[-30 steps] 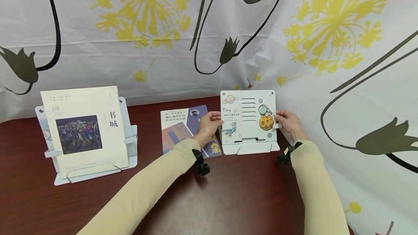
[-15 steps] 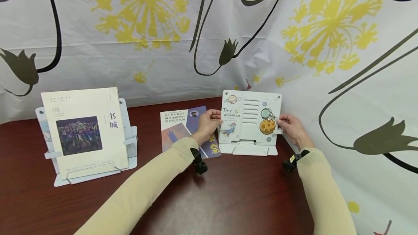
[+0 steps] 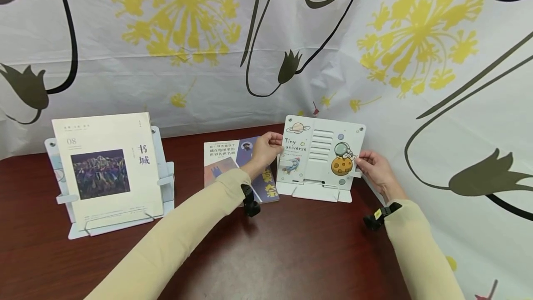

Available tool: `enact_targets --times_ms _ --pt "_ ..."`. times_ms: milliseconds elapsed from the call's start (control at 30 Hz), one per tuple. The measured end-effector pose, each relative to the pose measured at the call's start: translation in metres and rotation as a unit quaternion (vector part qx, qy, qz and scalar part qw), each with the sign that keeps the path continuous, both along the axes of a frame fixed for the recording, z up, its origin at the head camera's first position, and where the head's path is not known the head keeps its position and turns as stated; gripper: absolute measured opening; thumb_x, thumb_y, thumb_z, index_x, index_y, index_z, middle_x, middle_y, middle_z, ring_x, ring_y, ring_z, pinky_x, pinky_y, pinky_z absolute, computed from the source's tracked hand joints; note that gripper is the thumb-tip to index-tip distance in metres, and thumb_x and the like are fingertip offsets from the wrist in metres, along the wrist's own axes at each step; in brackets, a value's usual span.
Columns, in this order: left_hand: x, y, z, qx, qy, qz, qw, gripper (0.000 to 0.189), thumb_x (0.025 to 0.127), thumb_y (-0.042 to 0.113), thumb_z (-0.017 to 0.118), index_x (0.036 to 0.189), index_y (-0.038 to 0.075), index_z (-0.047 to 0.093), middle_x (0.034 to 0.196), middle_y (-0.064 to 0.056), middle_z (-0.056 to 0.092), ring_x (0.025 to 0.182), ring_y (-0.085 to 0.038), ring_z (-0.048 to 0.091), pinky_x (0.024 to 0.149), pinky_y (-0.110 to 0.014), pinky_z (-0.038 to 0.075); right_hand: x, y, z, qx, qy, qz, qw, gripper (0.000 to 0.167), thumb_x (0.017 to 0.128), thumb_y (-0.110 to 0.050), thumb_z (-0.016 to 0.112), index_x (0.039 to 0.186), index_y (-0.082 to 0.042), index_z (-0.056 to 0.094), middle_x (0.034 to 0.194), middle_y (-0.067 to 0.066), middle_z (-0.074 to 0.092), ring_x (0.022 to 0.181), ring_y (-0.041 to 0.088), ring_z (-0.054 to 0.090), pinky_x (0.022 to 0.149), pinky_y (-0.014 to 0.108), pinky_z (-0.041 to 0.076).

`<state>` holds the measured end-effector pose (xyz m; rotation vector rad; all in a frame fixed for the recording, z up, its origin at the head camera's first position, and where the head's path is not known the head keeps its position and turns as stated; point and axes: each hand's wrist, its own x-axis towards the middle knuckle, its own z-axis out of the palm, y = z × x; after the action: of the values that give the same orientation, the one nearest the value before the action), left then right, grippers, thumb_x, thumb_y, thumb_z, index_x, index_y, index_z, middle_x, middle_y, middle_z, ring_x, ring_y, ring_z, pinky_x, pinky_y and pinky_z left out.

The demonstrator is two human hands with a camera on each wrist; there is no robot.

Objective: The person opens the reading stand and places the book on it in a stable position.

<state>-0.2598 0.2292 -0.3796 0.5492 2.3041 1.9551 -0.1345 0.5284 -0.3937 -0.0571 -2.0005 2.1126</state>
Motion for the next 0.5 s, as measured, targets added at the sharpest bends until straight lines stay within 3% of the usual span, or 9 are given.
enact_targets --times_ms 167,267,333,400,500 --pt "-0.003 0.002 0.013 -0.002 0.018 0.008 0.9998 0.024 0.082 -0.001 0.067 0.105 0.006 0.066 0.097 -0.008 0.068 0.088 -0.019 0.066 0.073 -0.023 0.052 0.013 -0.009 0.002 0.01 0.005 -0.026 0.9996 0.015 0.092 0.005 0.052 0.089 -0.009 0.056 0.076 -0.004 0.06 0.067 0.006 0.056 0.057 0.016 0.044" --pt "-0.004 0.002 0.027 -0.02 0.087 0.023 0.9957 0.034 0.083 0.005 0.068 0.116 0.007 0.062 0.109 -0.007 0.065 0.1 -0.018 0.062 0.083 -0.024 0.05 0.021 -0.016 0.002 0.008 0.007 -0.039 0.9992 0.015 0.091 0.005 0.054 0.088 -0.009 0.056 0.076 -0.004 0.06 0.067 0.006 0.056 0.058 0.016 0.045" --pt "-0.003 0.003 0.042 -0.04 0.157 0.025 0.9864 0.042 0.084 0.01 0.069 0.124 0.009 0.058 0.12 -0.006 0.061 0.11 -0.018 0.057 0.092 -0.024 0.046 0.026 -0.02 0.002 0.002 0.011 -0.048 0.9988 0.015 0.09 0.006 0.055 0.087 -0.009 0.057 0.076 -0.003 0.06 0.067 0.006 0.056 0.058 0.015 0.045" --pt "0.001 0.007 0.06 -0.065 0.229 0.011 0.9711 0.046 0.085 0.014 0.069 0.128 0.011 0.056 0.124 -0.004 0.058 0.114 -0.017 0.053 0.096 -0.023 0.042 0.03 -0.023 0.002 -0.013 0.015 -0.054 0.9983 0.016 0.09 0.007 0.055 0.087 -0.008 0.057 0.076 -0.003 0.06 0.068 0.007 0.057 0.059 0.016 0.046" --pt "0.014 0.018 0.084 -0.104 0.286 -0.05 0.9511 0.043 0.086 0.017 0.068 0.128 0.013 0.056 0.126 0.0 0.058 0.117 -0.012 0.052 0.1 -0.016 0.037 0.035 -0.027 0.001 -0.029 0.016 -0.062 0.9975 0.016 0.09 0.007 0.054 0.086 -0.008 0.057 0.075 -0.003 0.06 0.067 0.007 0.057 0.058 0.016 0.047"
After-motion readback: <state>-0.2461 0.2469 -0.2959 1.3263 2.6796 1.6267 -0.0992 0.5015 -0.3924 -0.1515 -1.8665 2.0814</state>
